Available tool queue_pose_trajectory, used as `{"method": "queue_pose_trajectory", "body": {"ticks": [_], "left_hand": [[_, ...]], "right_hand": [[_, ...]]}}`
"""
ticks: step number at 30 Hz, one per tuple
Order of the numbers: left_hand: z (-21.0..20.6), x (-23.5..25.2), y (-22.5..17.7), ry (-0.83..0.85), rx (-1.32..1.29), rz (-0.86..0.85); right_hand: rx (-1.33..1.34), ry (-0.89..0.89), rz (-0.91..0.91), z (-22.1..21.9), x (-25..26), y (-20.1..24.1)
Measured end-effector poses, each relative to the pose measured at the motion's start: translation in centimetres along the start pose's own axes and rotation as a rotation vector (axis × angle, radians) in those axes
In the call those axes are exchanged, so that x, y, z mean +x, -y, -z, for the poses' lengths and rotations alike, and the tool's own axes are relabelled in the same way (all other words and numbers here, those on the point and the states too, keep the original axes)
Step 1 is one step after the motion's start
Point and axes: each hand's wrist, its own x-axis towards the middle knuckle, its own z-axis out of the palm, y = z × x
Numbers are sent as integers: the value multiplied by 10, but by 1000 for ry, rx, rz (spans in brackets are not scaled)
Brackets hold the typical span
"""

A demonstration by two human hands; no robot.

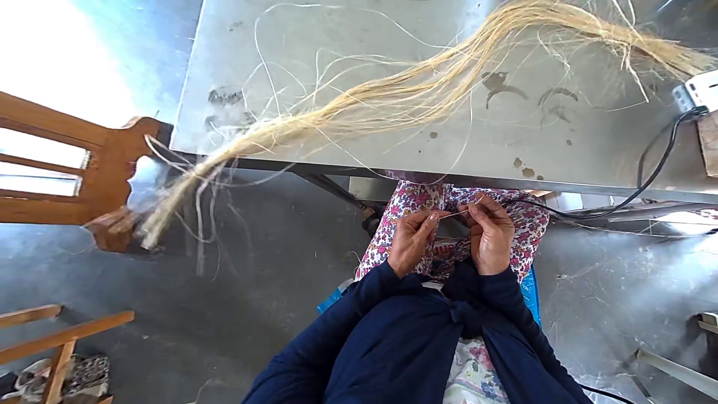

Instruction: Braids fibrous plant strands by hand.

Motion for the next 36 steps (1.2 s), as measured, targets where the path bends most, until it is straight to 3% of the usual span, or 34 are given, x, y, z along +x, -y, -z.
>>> {"method": "queue_pose_trajectory", "body": {"ticks": [5,11,14,23,29,36], "left_hand": [[17,-1,-5,-98,-202,166],[56,-11,-1,-281,-49,37],[76,-26,2,-364,-68,74],[133,-26,15,-303,189,394],[141,-20,18,-488,21,459],[169,-20,37,-529,-2,514]], "right_hand": [[33,-82,-35,3,2,2],[38,-109,-9,13,3,9],[13,-98,17,21,2,12],[-139,-224,110,60,5,30],[-223,-349,189,99,10,51],[-308,-559,225,141,17,85]]}}
